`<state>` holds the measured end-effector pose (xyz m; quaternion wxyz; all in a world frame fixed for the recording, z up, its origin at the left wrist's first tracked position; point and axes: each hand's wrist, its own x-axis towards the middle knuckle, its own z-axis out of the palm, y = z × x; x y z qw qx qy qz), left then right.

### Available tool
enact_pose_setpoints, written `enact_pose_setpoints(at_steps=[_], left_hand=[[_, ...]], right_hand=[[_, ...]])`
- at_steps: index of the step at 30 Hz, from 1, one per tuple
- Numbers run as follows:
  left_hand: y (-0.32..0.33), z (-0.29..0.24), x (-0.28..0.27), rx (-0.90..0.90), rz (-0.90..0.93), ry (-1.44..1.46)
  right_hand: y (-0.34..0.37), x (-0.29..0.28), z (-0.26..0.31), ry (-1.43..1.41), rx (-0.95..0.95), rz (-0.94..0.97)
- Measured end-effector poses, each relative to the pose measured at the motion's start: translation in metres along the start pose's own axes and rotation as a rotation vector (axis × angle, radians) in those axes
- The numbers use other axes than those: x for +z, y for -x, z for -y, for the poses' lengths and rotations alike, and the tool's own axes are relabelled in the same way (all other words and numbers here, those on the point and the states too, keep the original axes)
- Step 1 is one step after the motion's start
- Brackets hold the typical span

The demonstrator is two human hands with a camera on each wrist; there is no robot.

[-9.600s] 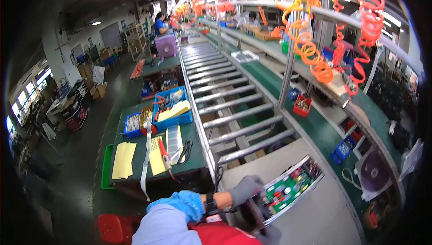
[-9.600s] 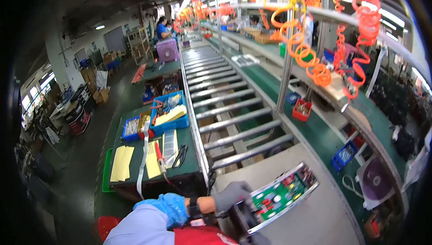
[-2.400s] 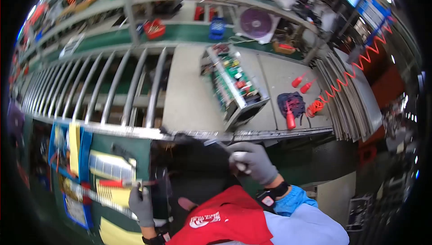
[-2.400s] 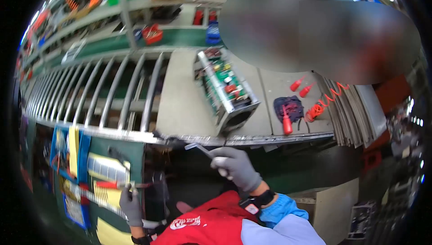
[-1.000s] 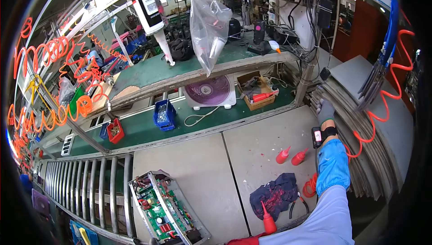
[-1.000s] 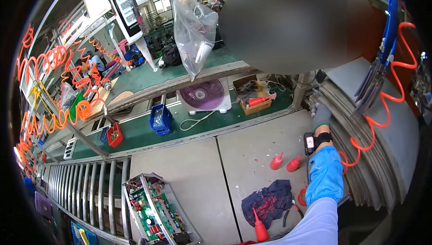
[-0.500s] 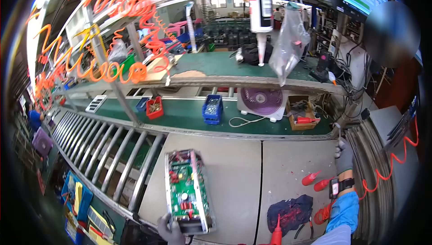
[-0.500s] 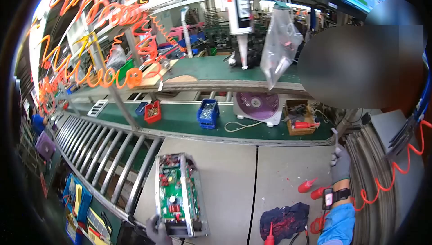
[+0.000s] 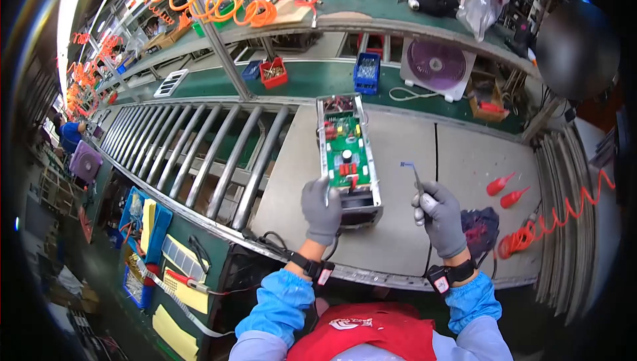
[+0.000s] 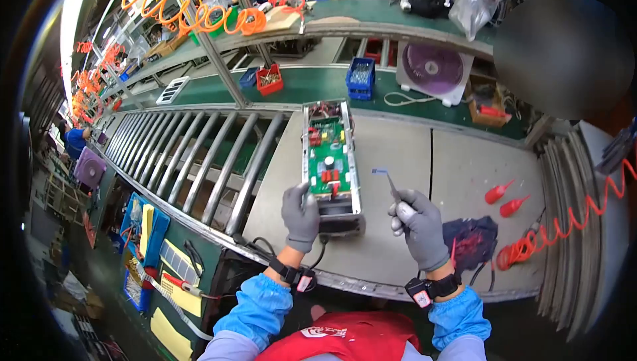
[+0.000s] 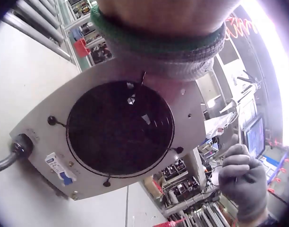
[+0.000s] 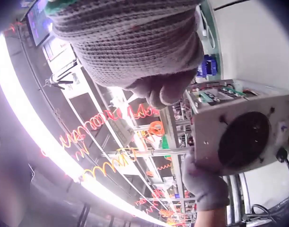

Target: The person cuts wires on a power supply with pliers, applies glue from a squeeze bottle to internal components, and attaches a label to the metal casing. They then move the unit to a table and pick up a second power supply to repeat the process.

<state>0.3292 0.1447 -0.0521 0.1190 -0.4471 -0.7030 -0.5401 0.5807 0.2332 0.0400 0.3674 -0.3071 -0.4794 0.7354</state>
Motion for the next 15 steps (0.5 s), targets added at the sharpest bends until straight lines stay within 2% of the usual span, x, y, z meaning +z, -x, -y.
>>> enact_pose_setpoints(at_steps=[1,3,6,10,15], left_hand=[[-0.004,0.001,-0.007,-0.033,0.063,0.031],[-0.008,-0.002,-0.02,-0.102,0.184,0.106],[-0.008,0.001,-0.045,0.058,0.23,0.083],[-0.005,-0.024,-0.071,0.317,0.515,-0.07],[0.007,-0.006,-0.057,0.213,0.479,0.034]], right_hand=[[0.011,0.002,-0.016,-0.025,-0.006,-0.001],[0.028,0.009,-0.043,0.106,-0.045,-0.021],[0.045,0.023,-0.062,0.2,-0.055,-0.061],[0.043,0.031,-0.095,0.284,-0.08,-0.059],[0.022,0.038,-0.128,0.35,-0.136,-0.027]])
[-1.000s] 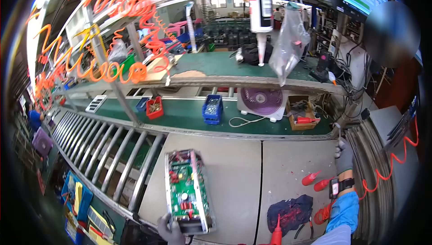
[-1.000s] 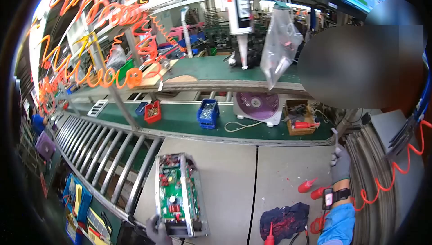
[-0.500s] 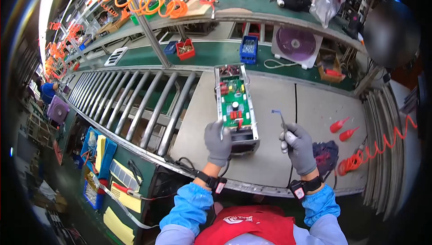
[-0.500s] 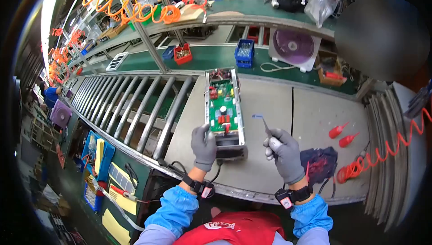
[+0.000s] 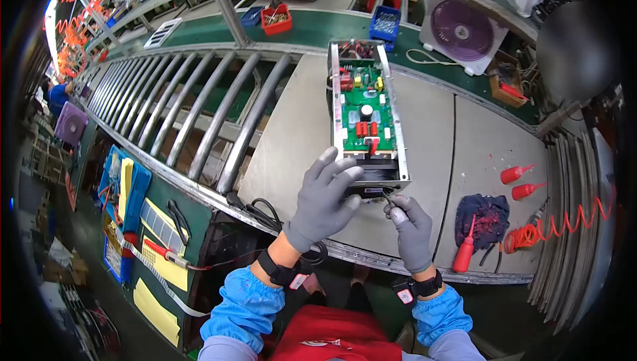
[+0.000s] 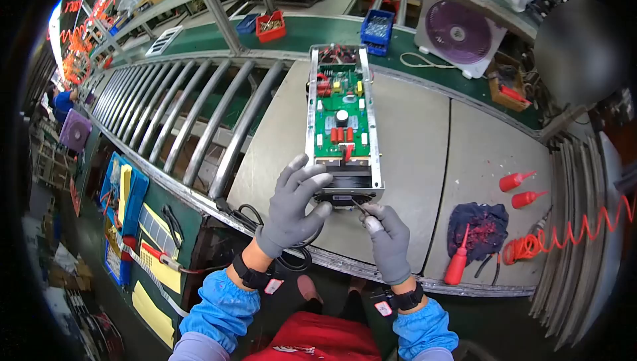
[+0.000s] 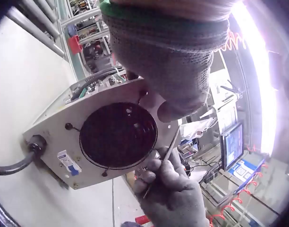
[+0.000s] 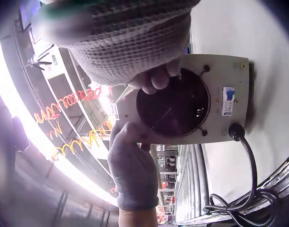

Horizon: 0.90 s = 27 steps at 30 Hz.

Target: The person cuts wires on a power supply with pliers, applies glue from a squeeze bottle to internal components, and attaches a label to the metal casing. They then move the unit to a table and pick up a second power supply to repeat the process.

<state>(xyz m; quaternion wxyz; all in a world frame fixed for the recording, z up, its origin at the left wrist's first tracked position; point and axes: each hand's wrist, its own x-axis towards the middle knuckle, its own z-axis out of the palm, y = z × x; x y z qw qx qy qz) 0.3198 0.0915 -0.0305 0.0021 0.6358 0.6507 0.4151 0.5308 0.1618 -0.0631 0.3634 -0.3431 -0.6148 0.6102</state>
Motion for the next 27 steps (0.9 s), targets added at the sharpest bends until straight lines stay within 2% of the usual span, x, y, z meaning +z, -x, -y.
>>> enact_pose_setpoints(at_steps=[7,27], left_hand=[[0.002,0.004,0.012,-0.038,-0.048,0.02],[0.002,0.005,0.015,-0.055,-0.043,0.044]], right_hand=[[-0.01,-0.002,-0.017,0.116,-0.064,-0.013],[-0.01,0.008,-0.031,0.092,-0.15,-0.105]])
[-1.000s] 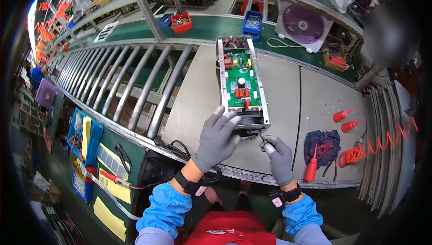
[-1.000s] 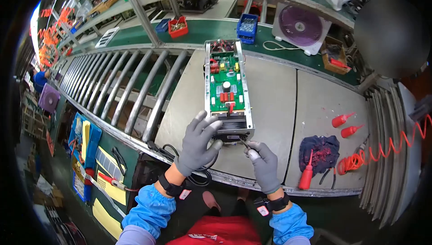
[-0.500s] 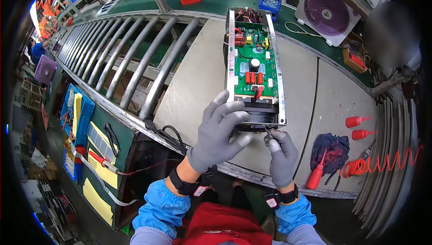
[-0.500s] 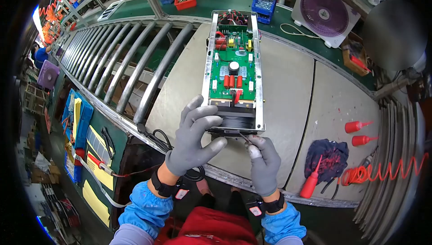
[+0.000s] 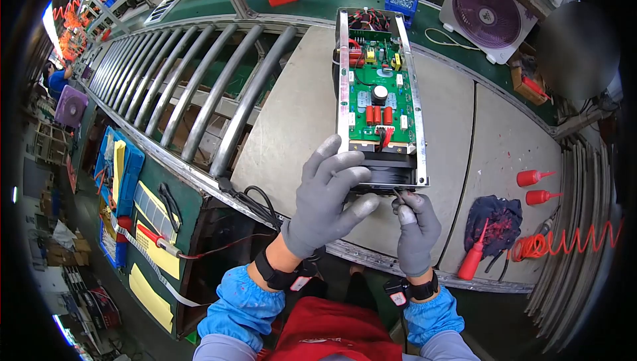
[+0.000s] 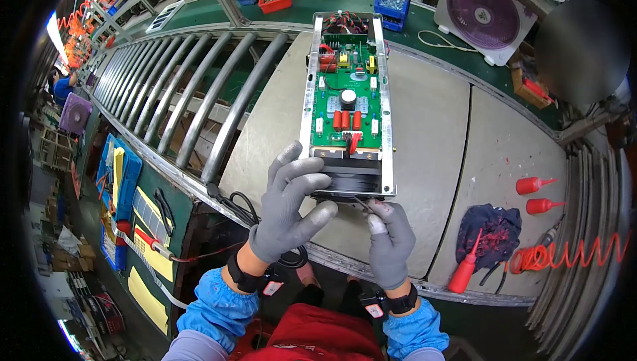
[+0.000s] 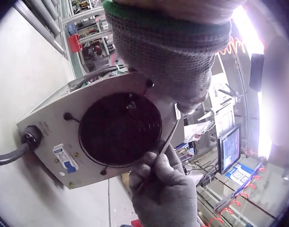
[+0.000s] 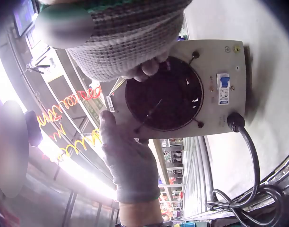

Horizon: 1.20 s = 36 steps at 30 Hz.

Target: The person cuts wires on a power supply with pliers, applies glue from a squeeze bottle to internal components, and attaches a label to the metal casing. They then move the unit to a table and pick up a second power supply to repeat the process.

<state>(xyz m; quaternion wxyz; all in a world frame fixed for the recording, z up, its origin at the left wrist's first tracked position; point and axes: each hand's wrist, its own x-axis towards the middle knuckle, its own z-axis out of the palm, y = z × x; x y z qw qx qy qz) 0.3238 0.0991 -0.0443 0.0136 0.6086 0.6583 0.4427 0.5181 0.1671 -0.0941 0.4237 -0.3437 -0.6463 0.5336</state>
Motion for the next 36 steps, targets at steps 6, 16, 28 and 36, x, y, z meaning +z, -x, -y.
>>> enact_pose_setpoints(at_steps=[6,16,28,36], left_hand=[[-0.005,-0.006,0.005,0.005,-0.096,-0.104],[-0.022,-0.024,0.01,0.068,-0.135,-0.394],[-0.087,-0.097,0.062,-0.424,0.283,-0.46],[-0.049,-0.04,-0.018,-0.405,0.147,-0.043]], right_hand=[[0.0,0.0,-0.002,0.016,-0.017,-0.008],[0.024,-0.022,0.005,0.073,0.089,-0.061],[0.101,-0.112,0.024,0.114,0.372,0.009],[0.105,-0.129,0.028,-0.006,0.435,-0.123]])
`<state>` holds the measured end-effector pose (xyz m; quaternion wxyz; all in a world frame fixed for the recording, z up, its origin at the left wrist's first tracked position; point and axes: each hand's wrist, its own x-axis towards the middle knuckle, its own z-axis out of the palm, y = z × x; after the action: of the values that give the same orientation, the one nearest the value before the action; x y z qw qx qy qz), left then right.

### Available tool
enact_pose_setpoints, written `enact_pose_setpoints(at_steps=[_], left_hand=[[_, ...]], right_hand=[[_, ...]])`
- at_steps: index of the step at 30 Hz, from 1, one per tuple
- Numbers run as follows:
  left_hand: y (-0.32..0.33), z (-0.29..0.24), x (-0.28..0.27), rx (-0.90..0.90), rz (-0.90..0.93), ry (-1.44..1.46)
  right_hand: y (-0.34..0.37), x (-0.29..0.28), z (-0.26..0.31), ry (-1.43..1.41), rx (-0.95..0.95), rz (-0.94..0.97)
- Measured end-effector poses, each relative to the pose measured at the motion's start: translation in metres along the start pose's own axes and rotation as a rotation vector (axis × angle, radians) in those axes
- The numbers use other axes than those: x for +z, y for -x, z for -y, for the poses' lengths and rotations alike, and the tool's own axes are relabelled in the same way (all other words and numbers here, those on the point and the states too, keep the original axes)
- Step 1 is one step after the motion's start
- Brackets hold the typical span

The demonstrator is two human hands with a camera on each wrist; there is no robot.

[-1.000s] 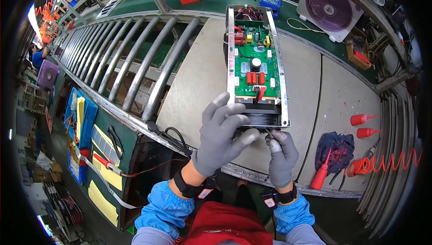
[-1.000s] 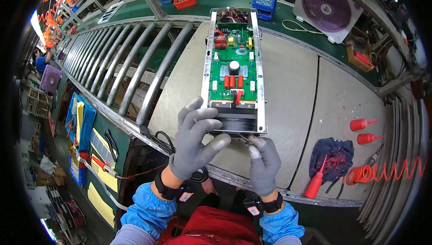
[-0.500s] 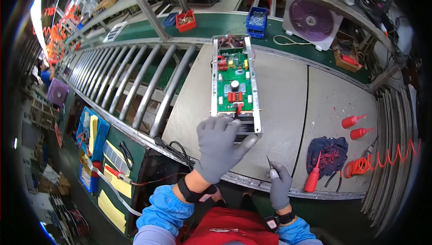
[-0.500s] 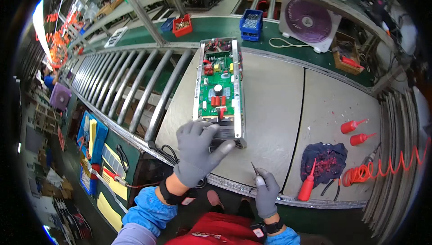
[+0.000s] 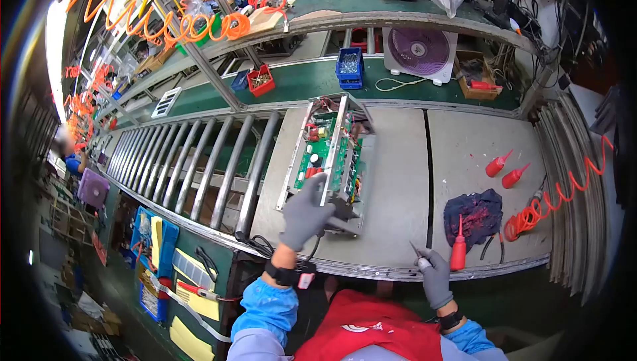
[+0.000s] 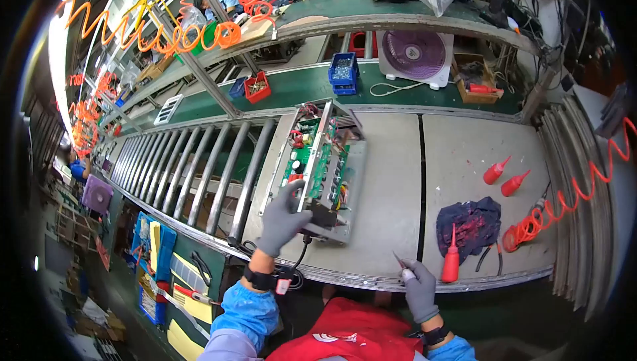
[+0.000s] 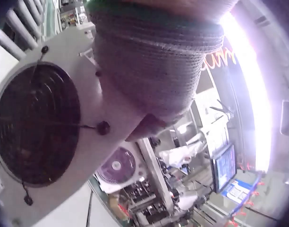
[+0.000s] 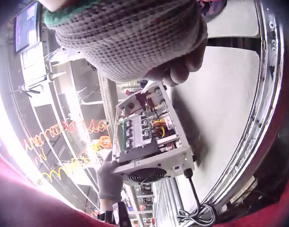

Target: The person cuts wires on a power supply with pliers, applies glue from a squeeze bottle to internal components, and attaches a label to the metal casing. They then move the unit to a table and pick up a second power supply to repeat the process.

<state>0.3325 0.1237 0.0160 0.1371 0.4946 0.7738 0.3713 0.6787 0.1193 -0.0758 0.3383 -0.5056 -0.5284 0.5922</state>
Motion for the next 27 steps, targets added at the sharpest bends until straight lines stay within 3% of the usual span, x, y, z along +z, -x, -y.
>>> enact_pose_setpoints(at_steps=[2,6,8,10,12,15,17,20,21,23,24,25,26,27], left_hand=[[-0.013,0.033,-0.031,-0.062,0.11,0.239],[-0.04,0.051,-0.072,-0.138,0.261,0.506],[-0.054,0.095,-0.078,-0.205,0.225,0.686],[-0.06,0.114,-0.08,-0.203,0.046,0.694],[-0.07,0.163,-0.08,-0.224,0.003,0.568],[-0.069,0.245,-0.061,-0.41,0.033,0.683],[-0.059,0.258,-0.055,-0.514,0.036,0.835],[-0.056,0.231,-0.055,-0.135,-0.079,-0.096],[-0.053,0.184,-0.061,0.003,-0.217,-0.597],[-0.048,0.144,-0.055,0.172,-0.071,-0.441],[-0.038,0.14,-0.034,0.349,-0.037,-0.226],[-0.026,0.11,-0.024,0.335,0.092,-0.152],[-0.015,0.096,-0.008,0.424,0.16,-0.292],[-0.008,0.088,0.01,0.313,0.37,-0.401]], right_hand=[[-0.008,0.005,-0.011,0.016,-0.01,-0.002],[-0.021,0.032,-0.004,0.05,-0.026,0.029],[-0.024,0.046,-0.006,0.077,0.023,0.048],[-0.022,0.066,0.005,0.035,0.048,0.033],[-0.019,0.084,0.014,0.016,0.055,0.02],[-0.019,0.102,0.022,0.014,0.069,-0.034],[-0.021,0.108,0.023,0.024,0.095,-0.065],[-0.022,0.118,0.023,0.023,0.118,-0.067],[-0.024,0.121,0.023,0.018,0.12,-0.054],[-0.026,0.125,0.028,0.012,0.11,-0.026],[-0.026,0.128,0.034,0.011,0.099,-0.01],[-0.024,0.129,0.039,0.011,0.086,0.005],[-0.022,0.127,0.042,0.018,0.083,0.009],[-0.02,0.123,0.045,0.023,0.078,0.012]])
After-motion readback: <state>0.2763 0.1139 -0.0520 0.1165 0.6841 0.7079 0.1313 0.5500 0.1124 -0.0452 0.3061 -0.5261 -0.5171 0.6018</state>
